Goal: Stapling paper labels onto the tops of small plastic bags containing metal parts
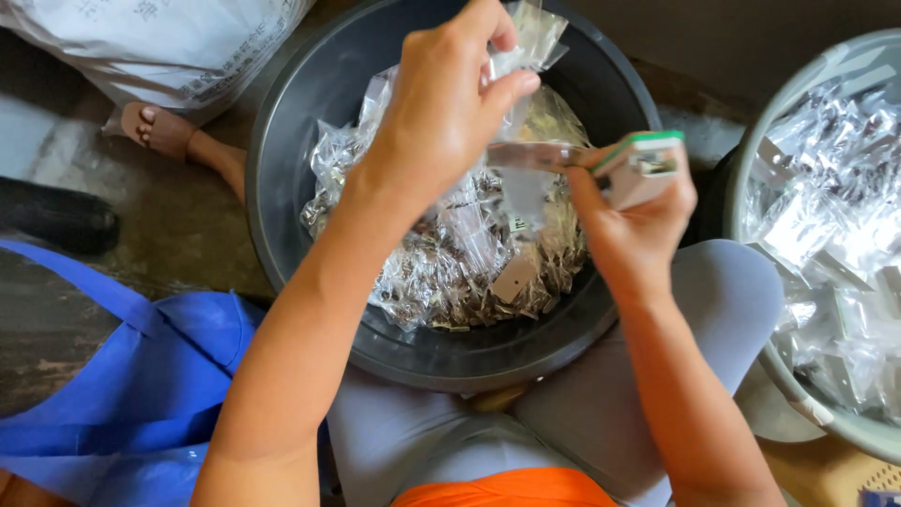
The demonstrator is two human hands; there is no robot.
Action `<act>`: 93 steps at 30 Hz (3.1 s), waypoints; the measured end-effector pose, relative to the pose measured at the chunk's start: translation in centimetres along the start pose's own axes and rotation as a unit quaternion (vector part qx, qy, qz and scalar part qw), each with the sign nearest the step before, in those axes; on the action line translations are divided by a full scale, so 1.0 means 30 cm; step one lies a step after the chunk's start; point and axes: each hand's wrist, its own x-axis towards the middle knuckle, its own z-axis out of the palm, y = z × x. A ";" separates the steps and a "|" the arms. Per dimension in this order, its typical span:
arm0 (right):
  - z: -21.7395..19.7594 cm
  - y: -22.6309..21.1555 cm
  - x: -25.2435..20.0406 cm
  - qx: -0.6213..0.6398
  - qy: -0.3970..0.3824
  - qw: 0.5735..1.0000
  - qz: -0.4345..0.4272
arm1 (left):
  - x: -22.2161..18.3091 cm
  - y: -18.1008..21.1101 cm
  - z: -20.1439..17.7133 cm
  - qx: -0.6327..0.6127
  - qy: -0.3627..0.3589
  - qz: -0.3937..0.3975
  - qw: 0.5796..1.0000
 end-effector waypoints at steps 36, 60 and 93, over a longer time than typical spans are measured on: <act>-0.003 -0.106 0.074 0.118 -0.091 0.986 0.075 | -0.119 0.176 -0.048 -0.193 0.015 -0.014 0.981; -0.004 -0.072 0.057 0.116 -0.091 0.984 0.102 | -0.196 0.096 -0.028 -0.168 -0.037 0.023 0.985; 0.121 0.109 0.190 0.093 0.068 0.993 -0.005 | -0.272 0.039 0.137 -0.073 0.074 -0.018 0.994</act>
